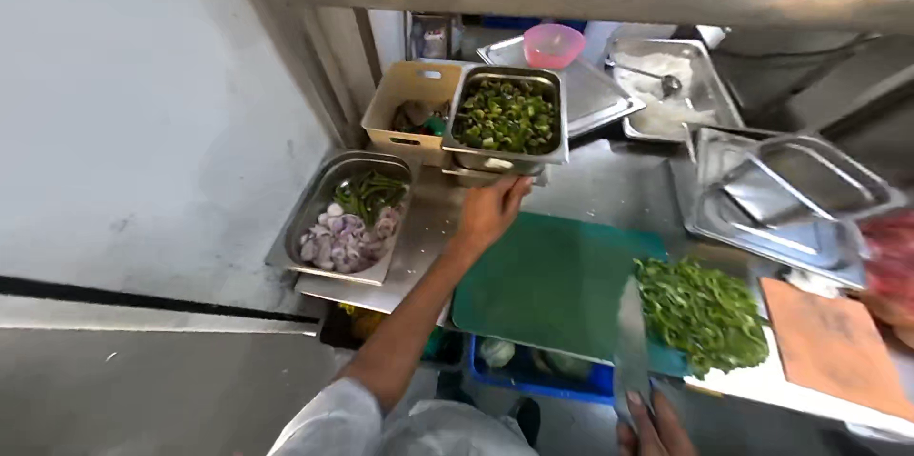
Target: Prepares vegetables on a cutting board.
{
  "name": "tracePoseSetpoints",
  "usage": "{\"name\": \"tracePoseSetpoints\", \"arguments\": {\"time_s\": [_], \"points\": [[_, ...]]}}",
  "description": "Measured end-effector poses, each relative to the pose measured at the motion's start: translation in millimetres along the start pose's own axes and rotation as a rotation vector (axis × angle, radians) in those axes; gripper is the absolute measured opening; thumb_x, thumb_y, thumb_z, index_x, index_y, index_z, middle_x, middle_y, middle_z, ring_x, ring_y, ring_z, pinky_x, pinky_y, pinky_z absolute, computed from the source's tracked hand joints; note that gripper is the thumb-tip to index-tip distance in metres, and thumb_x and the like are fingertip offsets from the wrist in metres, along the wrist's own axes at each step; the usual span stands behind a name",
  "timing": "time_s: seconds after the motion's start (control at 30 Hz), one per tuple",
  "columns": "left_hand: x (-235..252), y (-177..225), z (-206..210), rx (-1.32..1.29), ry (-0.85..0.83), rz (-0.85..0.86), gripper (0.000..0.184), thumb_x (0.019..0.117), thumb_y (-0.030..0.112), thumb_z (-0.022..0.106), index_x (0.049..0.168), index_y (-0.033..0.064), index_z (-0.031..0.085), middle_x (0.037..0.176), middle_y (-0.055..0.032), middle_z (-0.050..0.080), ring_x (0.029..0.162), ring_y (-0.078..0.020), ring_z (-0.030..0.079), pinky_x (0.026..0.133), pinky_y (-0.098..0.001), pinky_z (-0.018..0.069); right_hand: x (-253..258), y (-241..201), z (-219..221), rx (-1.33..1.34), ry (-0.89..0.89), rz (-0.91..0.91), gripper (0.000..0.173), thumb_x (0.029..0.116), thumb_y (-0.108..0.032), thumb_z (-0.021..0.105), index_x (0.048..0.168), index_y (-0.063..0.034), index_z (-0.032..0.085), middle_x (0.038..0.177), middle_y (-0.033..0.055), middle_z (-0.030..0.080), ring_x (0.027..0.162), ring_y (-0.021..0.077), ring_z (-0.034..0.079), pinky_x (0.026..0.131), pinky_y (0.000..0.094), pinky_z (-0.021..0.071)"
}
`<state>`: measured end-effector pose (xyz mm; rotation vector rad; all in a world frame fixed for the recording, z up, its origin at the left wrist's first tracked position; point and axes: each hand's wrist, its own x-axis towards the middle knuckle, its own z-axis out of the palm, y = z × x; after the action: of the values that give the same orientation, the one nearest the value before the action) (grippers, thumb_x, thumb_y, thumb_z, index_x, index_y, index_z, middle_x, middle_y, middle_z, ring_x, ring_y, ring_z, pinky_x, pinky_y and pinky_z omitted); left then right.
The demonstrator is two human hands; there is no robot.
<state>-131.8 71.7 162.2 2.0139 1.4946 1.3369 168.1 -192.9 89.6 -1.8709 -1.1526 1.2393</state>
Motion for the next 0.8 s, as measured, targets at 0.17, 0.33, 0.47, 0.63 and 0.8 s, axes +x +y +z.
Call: {"name": "tracePoseSetpoints", "arguments": {"time_s": [0.17,0.33,0.47,0.63,0.8], "points": [[-172.2,25.8,-4.8,-0.297,-0.431,-0.286,0.032,0.1059,0.040,0.055,0.119,0.0176,0.073,0.075,-0.0011,0.066,0.056,-0.0127,0.056,0.054,-0.0351,0.0524,31.5,25.1,3.9,-0.056,-0.152,0.372,0.041,0.1099,-0.043,0.045,0.133,-0.0104,0.053,0.067,0.0060,0.053,0.046,0.0169,0.050,0.042,0.0345,0.0478],[-286.2,0.8,-18.8,0.059,-0.567,-0.633,0.043,0.1056,0.043,0.049,0.110,0.0111,0.077,0.104,-0.0073,0.075,0.103,-0.0210,0.070,0.098,-0.0448,0.0549,23.6,26.3,-4.5,0.117,-0.089,0.278,0.033,0.1105,-0.038,0.044,0.124,-0.0095,0.053,0.060,0.0024,0.047,0.040,0.0134,0.043,0.036,0.0312,0.0448],[-316.3,-67.5,-14.8,0.350,-0.625,-0.769,0.039,0.1058,0.038,0.050,0.130,0.0139,0.070,0.138,-0.0111,0.064,0.137,-0.0288,0.053,0.117,-0.0469,0.0405,15.9,23.3,-6.7,0.058,-0.090,0.173,0.039,0.1100,-0.038,0.046,0.134,-0.0086,0.053,0.062,0.0037,0.051,0.042,0.0149,0.047,0.039,0.0322,0.0468],[-281.4,-127.3,18.3,0.349,-1.115,-0.949,0.051,0.0988,0.048,0.060,0.135,0.0128,0.065,0.134,-0.0183,0.066,0.127,-0.0391,0.060,0.104,-0.0682,0.0449,11.3,26.2,-4.0,0.020,-0.143,0.117,0.037,0.1093,-0.039,0.046,0.129,-0.0085,0.056,0.062,0.0038,0.052,0.043,0.0157,0.050,0.041,0.0327,0.0490],[-275.9,-124.8,63.4,0.630,-1.111,-0.992,0.048,0.1020,0.026,0.055,0.138,-0.0052,0.058,0.149,-0.0310,0.049,0.139,-0.0505,0.045,0.107,-0.0711,0.0374,6.5,29.1,-3.0,-0.025,-0.137,0.076,0.039,0.1085,-0.042,0.046,0.128,-0.0095,0.056,0.064,0.0029,0.053,0.044,0.0153,0.050,0.042,0.0320,0.0484]]}}
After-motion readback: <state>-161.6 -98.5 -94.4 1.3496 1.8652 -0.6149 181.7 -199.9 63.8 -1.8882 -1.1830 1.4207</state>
